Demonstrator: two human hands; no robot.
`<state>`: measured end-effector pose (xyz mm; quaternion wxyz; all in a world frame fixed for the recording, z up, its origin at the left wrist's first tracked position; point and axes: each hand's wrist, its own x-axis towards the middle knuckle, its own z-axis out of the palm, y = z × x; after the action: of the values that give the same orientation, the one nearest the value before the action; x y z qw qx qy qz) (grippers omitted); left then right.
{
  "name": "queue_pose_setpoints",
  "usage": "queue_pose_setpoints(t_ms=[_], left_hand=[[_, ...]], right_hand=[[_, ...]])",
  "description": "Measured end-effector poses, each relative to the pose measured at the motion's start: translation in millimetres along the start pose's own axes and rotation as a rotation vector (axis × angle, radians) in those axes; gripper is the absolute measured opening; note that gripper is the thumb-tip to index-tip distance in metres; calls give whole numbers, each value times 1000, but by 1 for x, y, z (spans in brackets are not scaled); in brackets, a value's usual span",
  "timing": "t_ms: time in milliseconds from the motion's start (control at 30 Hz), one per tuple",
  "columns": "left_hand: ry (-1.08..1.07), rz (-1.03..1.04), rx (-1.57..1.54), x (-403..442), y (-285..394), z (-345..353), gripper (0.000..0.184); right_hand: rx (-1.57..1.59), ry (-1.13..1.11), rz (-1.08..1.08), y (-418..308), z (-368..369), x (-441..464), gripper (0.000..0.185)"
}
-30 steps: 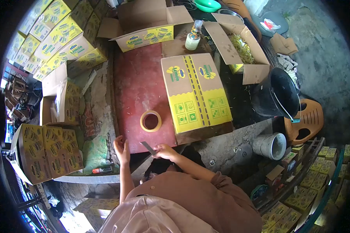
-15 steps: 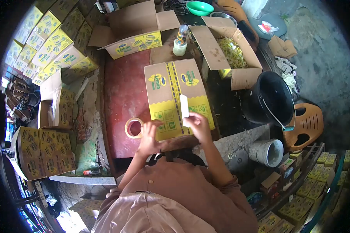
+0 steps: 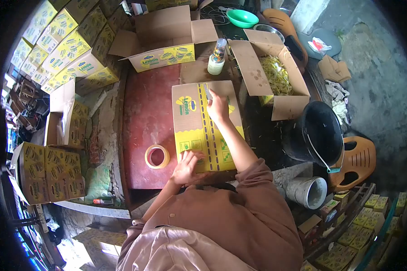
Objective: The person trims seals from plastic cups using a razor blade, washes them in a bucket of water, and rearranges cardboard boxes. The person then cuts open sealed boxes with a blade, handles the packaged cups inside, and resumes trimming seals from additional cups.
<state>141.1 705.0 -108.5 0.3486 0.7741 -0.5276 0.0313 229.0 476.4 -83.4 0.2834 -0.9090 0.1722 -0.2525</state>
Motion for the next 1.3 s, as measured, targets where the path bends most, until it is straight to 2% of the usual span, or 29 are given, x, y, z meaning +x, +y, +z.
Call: queue_pose_setpoints(t_ms=[233,333,433,467,500,533,567,700,800,900,1000,1067,1300], left_hand=[[29,18,-14,-6,-7,8,56],[52,76,-7,-7,-12,11,60],[118,-45,-236,0,-7,-3,56],[108,-117,-191,6,-7,-11,56],[97,-190,-146,13,-8,-19,56],[86,-267,-103,20,-10,-24,57],[172,-318,39,32,-15,-23,57],[188,-379,84,106,-57,-48,48],[171,-433,197,156,-94,-42,45],[146,-378,341,187,-129,-25,46],[30,-463,369,199,-142,-19,40],[22,-479,322,205,-145,-21,36],[64,-491,272,210,-141,-24,30]], right_hand=[[-102,-63,20,-7,5,17,39],[-118,-60,-57,0,13,25,41],[-115,-186,121,-5,1,39,41],[-68,-80,-41,9,2,47,40],[3,-66,-115,24,3,58,36],[42,-123,-147,24,-9,68,34],[81,-182,-178,23,-22,78,33],[117,-328,-377,56,-33,117,28],[108,-469,-360,61,-35,135,28],[274,-622,-275,66,-22,147,30],[295,-743,-334,70,-8,160,31],[301,-857,-316,75,2,165,30],[324,-977,-306,78,9,176,28]])
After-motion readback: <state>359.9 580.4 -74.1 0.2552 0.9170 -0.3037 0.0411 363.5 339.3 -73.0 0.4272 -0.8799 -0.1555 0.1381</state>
